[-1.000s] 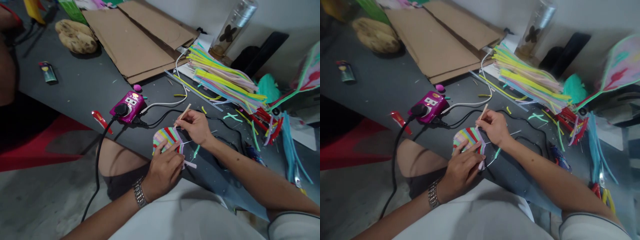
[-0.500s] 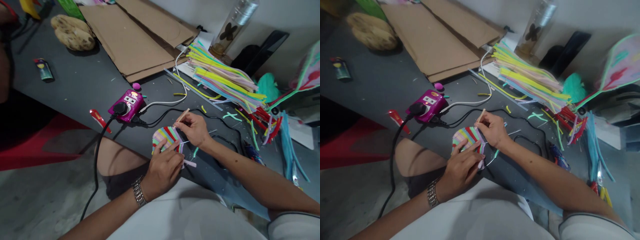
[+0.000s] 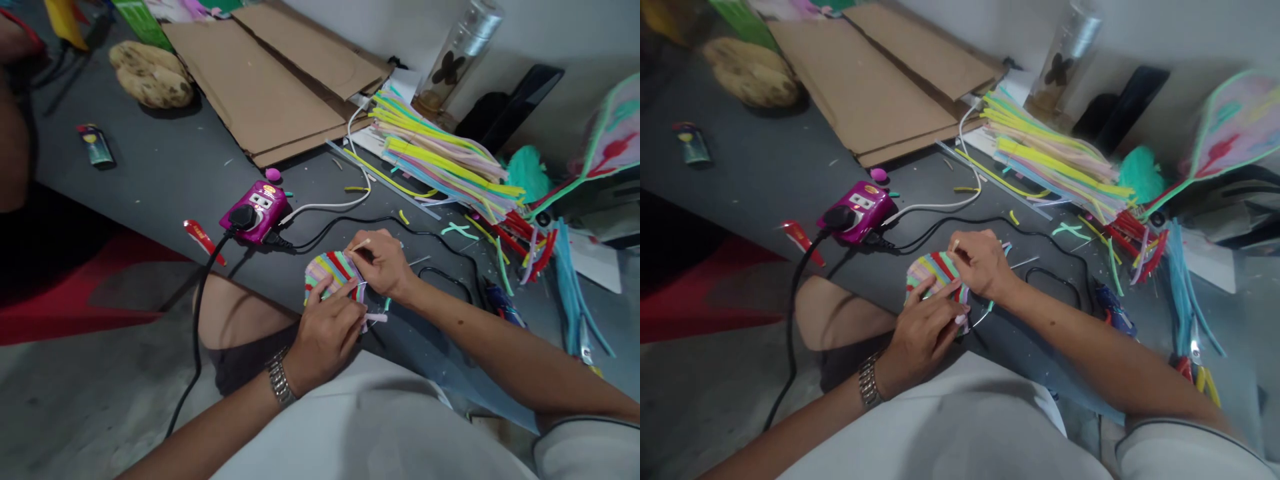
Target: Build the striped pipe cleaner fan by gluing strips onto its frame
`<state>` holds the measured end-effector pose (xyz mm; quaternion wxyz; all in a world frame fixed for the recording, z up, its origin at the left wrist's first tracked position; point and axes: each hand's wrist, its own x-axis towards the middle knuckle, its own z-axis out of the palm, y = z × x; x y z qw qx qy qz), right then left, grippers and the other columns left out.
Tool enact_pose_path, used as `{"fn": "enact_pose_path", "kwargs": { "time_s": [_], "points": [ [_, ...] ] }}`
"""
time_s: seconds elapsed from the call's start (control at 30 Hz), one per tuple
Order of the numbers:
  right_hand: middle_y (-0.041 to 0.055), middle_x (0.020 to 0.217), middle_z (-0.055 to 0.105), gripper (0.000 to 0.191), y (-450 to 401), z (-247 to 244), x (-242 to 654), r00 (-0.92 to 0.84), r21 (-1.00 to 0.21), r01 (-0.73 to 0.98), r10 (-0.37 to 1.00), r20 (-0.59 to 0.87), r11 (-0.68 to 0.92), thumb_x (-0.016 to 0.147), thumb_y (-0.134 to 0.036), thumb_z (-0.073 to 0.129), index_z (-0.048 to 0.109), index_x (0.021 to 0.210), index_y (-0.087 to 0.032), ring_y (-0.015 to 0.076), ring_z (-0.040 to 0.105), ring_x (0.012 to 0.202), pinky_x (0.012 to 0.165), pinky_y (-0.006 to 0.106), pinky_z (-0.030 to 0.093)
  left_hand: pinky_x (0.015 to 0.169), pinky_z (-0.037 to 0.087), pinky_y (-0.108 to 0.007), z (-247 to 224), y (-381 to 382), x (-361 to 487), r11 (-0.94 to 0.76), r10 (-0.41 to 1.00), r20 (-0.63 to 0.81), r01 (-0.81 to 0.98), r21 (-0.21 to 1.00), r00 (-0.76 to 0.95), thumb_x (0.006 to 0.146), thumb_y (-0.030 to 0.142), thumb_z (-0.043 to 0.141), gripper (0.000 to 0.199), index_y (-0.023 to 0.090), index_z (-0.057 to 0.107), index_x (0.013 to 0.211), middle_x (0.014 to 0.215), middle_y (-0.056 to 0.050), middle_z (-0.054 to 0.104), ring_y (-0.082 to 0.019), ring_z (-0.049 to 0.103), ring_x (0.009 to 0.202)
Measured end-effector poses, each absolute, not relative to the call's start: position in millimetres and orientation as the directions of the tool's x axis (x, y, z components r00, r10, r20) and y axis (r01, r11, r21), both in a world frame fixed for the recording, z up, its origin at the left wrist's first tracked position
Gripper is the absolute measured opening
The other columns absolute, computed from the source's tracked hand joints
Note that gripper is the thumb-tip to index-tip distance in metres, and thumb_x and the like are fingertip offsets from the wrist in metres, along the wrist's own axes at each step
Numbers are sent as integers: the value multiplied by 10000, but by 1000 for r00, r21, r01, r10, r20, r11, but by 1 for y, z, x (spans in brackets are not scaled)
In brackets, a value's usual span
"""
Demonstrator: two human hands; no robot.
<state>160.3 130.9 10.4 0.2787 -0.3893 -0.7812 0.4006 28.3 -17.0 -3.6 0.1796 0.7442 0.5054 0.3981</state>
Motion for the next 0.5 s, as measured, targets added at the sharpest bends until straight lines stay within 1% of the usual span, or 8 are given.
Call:
{"fn": "enact_pose_path", "kwargs": {
  "time_s": [0.07, 0.1, 0.13, 0.17, 0.23, 0.33, 0.5],
  "points": [
    [29, 744, 725, 189, 135, 10, 160, -474, -936, 292, 880, 38, 198, 831, -387, 685, 652, 762, -214, 180, 655, 692, 682, 317, 511, 1185, 374, -518, -4, -17, 28, -425, 895, 413, 612, 667, 170, 993, 102, 533, 144, 195, 633, 1038, 919, -46, 790, -264, 697, 1260],
    [34, 756, 735, 216, 138, 10, 161, -442, -964, 240, 897, -3, 115, 811, -419, 708, 658, 782, -210, 182, 664, 687, 646, 307, 515, 1181, 380, -519, -4, -17, 28, -427, 893, 416, 611, 667, 170, 990, 101, 531, 150, 196, 636, 1039, 926, -51, 791, -266, 694, 1265],
    [39, 766, 744, 246, 140, 9, 161, -422, -977, 201, 906, -28, 63, 790, -444, 731, 664, 792, -207, 184, 671, 685, 627, 302, 517, 1177, 385, -519, -4, -17, 28, -427, 893, 416, 610, 667, 170, 988, 102, 530, 153, 198, 639, 1036, 930, -56, 792, -267, 691, 1269],
    [41, 770, 747, 268, 142, 9, 161, -412, -982, 184, 911, -35, 45, 772, -458, 750, 670, 792, -203, 184, 673, 685, 624, 302, 520, 1173, 390, -519, -4, -17, 28, -427, 893, 415, 611, 666, 171, 986, 102, 530, 154, 200, 641, 1031, 934, -58, 793, -267, 690, 1270],
    [39, 758, 739, 269, 143, 8, 162, -409, -978, 198, 912, -22, 65, 761, -455, 760, 677, 771, -199, 176, 665, 674, 628, 302, 521, 1167, 397, -519, -4, -17, 28, -427, 893, 415, 619, 659, 174, 987, 105, 532, 151, 202, 641, 1025, 942, -60, 795, -268, 694, 1265],
    [25, 731, 716, 223, 141, 7, 161, -427, -968, 226, 904, 1, 108, 772, -413, 735, 669, 755, -201, 170, 659, 660, 637, 302, 521, 1160, 406, -518, -3, -17, 28, -428, 891, 419, 631, 647, 175, 991, 106, 534, 142, 197, 637, 1026, 950, -65, 797, -271, 697, 1261],
    [-6, 691, 688, 158, 137, 6, 159, -468, -924, 297, 880, 80, 242, 820, -358, 694, 641, 762, -221, 171, 642, 665, 673, 303, 501, 1168, 403, -520, -2, -17, 28, -425, 894, 412, 626, 654, 176, 992, 107, 535, 142, 199, 638, 1024, 924, -55, 795, -268, 696, 1262]
  ]
}}
